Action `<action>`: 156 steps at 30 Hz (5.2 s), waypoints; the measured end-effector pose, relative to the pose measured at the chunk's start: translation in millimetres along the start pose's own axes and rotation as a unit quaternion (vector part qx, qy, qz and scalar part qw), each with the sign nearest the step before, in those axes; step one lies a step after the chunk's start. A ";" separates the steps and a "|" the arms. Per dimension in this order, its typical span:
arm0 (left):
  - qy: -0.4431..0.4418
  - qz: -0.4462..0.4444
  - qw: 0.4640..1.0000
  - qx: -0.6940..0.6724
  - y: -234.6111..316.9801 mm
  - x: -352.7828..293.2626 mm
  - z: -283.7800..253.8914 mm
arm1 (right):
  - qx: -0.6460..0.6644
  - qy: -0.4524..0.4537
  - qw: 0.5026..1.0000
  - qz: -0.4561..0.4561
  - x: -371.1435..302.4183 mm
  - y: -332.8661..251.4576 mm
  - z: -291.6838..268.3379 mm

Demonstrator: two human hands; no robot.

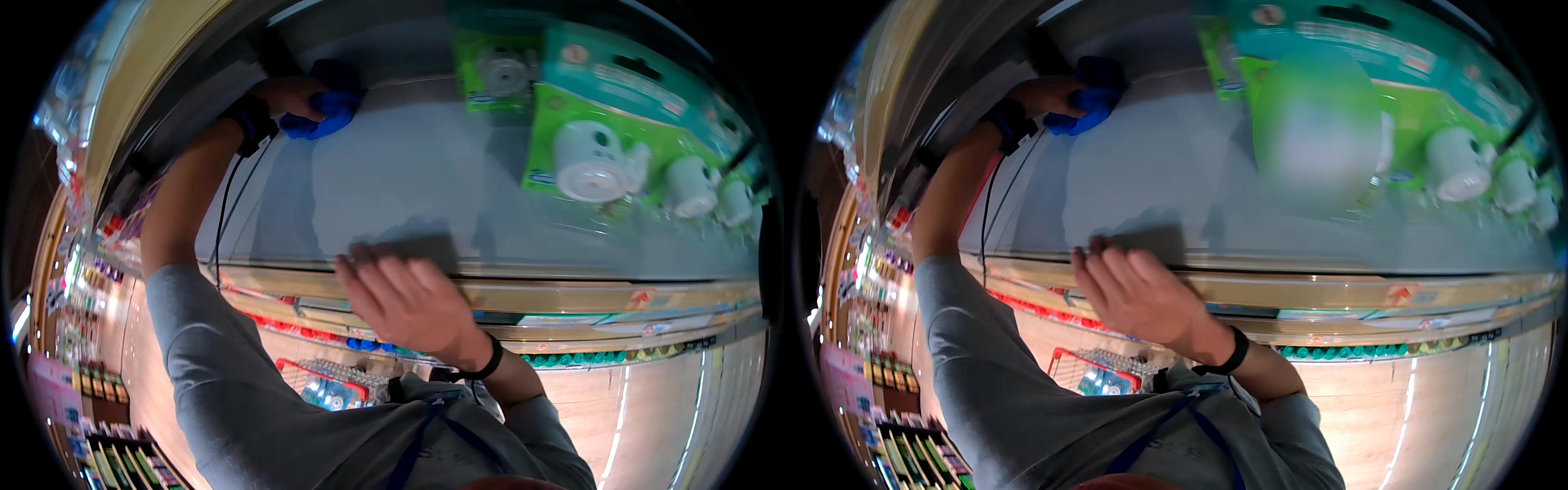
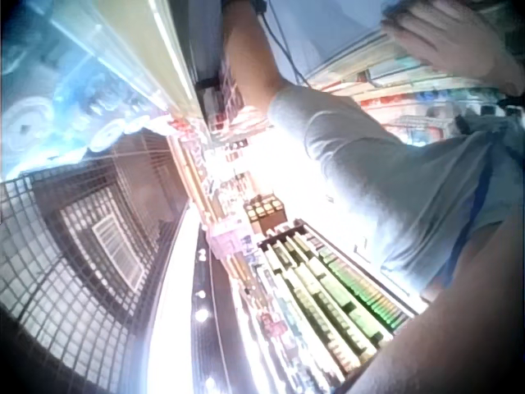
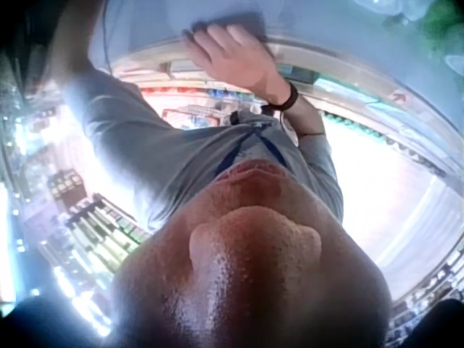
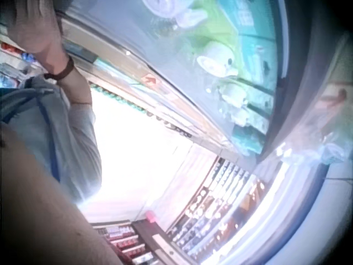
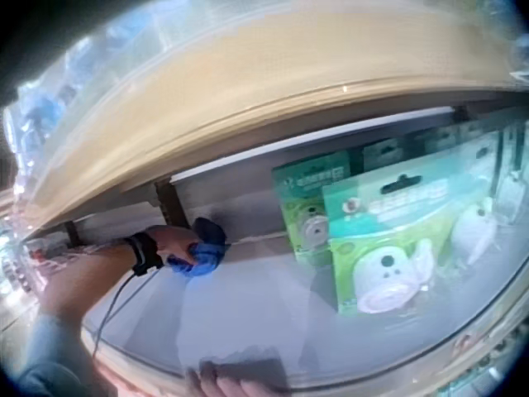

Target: The person wipes a shelf with a blue cloth, then repeatedly picks up boxes of mosquito repellent from a shopping cart and places them onto the shelf. The person also handles blister-packed mosquito repellent devices, placing them on the shelf and into the cart.

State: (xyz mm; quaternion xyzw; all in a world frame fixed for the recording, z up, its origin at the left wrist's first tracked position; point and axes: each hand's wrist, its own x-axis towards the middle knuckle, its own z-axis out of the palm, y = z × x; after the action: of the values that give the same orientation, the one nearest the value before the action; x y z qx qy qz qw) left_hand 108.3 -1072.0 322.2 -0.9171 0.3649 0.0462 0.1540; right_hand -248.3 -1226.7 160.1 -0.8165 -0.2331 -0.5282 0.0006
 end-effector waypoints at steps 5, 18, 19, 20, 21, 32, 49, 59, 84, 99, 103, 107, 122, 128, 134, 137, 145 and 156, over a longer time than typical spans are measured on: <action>-0.003 0.064 0.996 0.056 54.8 75.2 -33.5 | 0.008 0.044 0.999 0.000 -3.8 -2.4 2.4; -0.068 0.244 0.967 -0.012 177.7 -26.8 -60.0 | 0.009 0.049 0.999 0.005 -8.1 -2.3 5.5; -0.059 0.242 0.968 0.013 195.0 -43.2 -63.6 | -0.001 0.050 0.999 0.010 -7.6 2.1 7.6; -0.051 0.228 0.972 0.035 208.0 -66.0 -63.5 | 0.000 0.054 0.998 0.010 -6.7 1.9 7.6; -0.022 0.229 0.972 0.039 216.3 -89.2 -59.4 | 0.004 0.041 0.999 0.006 -6.2 -0.7 6.0; 0.242 0.186 0.952 0.011 223.9 -129.8 -10.4 | 0.011 0.023 1.000 0.005 -6.3 -7.5 5.2; 0.144 0.329 0.919 -0.162 205.9 -149.0 3.4 | 0.029 0.029 0.999 0.006 -2.6 -6.5 5.0; -0.151 -0.006 0.987 -0.044 163.6 -183.9 -34.2 | 0.045 0.021 0.999 0.007 -7.7 -6.3 4.4; 0.265 -0.092 0.960 0.004 158.5 -325.8 64.2 | 0.310 0.084 0.947 0.014 -10.1 1.7 -18.6; 0.362 -0.230 0.714 -0.553 354.3 -487.3 352.1 | 0.686 -0.264 0.679 -0.002 -127.6 -230.8 32.6; 0.350 -0.350 0.633 -0.595 367.2 -567.1 411.9 | 0.709 -0.385 0.589 -0.044 -160.2 -329.8 39.7; 0.369 -0.509 0.535 -0.565 373.5 -646.1 454.1 | 0.764 -0.466 0.445 -0.037 -183.6 -430.3 31.9; -0.040 -0.781 0.584 -0.217 368.5 -822.4 673.1 | 0.526 -0.674 0.498 -0.148 -255.2 -523.9 119.6; 0.129 -0.521 0.592 -0.601 354.7 -710.1 792.2 | 0.428 -0.780 0.450 -0.073 -251.8 -507.4 164.6; 0.046 -0.298 0.829 -0.471 449.8 -605.6 1019.8 | 0.321 -0.788 0.414 -0.323 -286.7 -563.5 231.8; 0.013 -0.464 0.628 -0.624 453.6 -593.1 1006.6 | 0.319 -0.789 0.397 -0.344 -340.4 -594.9 263.1; 0.131 -0.590 -0.107 -0.789 470.9 -557.7 1040.4 | 0.255 -0.750 0.485 -0.370 -428.3 -627.4 304.2; 0.153 -0.467 -0.166 -0.855 458.6 -538.3 1029.2 | 0.275 -0.685 0.560 -0.376 -368.5 -592.4 278.4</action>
State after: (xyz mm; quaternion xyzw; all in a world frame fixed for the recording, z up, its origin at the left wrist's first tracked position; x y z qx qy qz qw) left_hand -569.2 -708.7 -661.8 0.1572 0.5046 -0.0926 0.8438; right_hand -356.9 -769.8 -426.1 -0.7315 -0.5834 0.3268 -0.1333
